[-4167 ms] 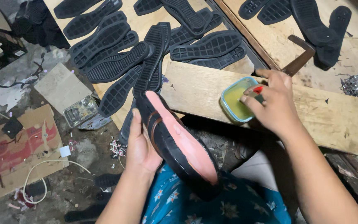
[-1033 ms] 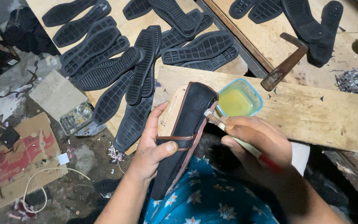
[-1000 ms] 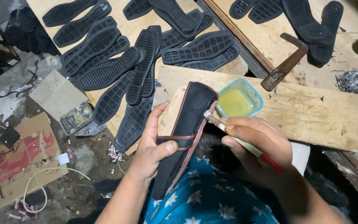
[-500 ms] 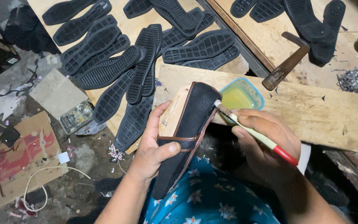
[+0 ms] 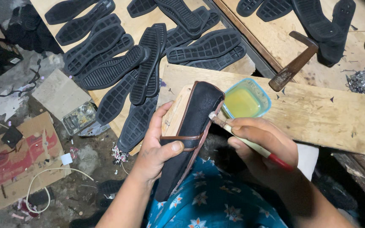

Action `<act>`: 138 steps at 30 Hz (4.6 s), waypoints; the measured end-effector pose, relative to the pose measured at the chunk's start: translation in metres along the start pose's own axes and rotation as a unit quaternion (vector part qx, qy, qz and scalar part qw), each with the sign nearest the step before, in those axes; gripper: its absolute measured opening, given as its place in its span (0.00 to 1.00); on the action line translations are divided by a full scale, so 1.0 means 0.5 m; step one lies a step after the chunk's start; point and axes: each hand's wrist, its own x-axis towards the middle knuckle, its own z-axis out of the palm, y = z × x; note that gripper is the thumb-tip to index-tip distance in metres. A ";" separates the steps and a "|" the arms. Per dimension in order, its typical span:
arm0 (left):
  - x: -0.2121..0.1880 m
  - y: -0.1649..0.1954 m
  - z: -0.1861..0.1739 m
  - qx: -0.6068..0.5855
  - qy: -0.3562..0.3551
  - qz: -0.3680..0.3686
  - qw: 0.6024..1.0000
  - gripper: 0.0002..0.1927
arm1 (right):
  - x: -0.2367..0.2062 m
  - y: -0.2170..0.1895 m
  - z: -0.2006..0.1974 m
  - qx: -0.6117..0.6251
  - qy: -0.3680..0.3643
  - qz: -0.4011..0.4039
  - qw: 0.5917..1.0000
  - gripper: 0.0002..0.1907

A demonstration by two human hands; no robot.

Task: The person holds a black shoe with a pink insole in one hand and uses a brush to apply yellow glue from a small container onto the sole edge of the shoe. They rotate the shoe to coat different sections of the sole edge, briefly set the shoe down, then resume brushing glue around the perimeter.

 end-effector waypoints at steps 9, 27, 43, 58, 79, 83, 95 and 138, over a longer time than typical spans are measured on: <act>0.004 -0.001 -0.003 -0.003 0.013 -0.027 1.000 0.56 | -0.023 0.017 -0.005 0.093 -0.082 0.052 0.991 0.11; 0.095 -0.003 0.038 -0.153 -0.027 -0.001 0.988 0.32 | 0.002 -0.001 0.027 0.297 -0.081 0.222 0.925 0.08; 0.151 -0.004 0.076 -0.216 -0.032 0.023 0.975 0.33 | -0.040 0.011 0.019 0.290 -0.069 0.242 0.923 0.09; 0.159 0.015 0.070 -0.291 -0.045 0.034 0.955 0.36 | -0.034 -0.013 0.003 0.201 0.092 0.057 0.974 0.11; 0.205 -0.026 0.022 -0.273 0.073 0.032 0.959 0.33 | 0.017 -0.043 -0.010 0.052 -0.089 -0.075 0.992 0.14; 0.204 -0.023 0.020 -0.273 0.086 0.020 0.958 0.33 | 0.018 -0.044 -0.017 0.022 -0.097 -0.097 0.990 0.16; 0.207 -0.029 0.014 -0.277 0.024 0.053 0.959 0.34 | 0.023 -0.043 -0.008 0.024 -0.101 -0.101 0.989 0.19; 0.135 -0.015 0.054 -0.154 -0.007 0.044 0.987 0.25 | 0.029 -0.058 0.009 0.016 -0.093 -0.102 0.990 0.17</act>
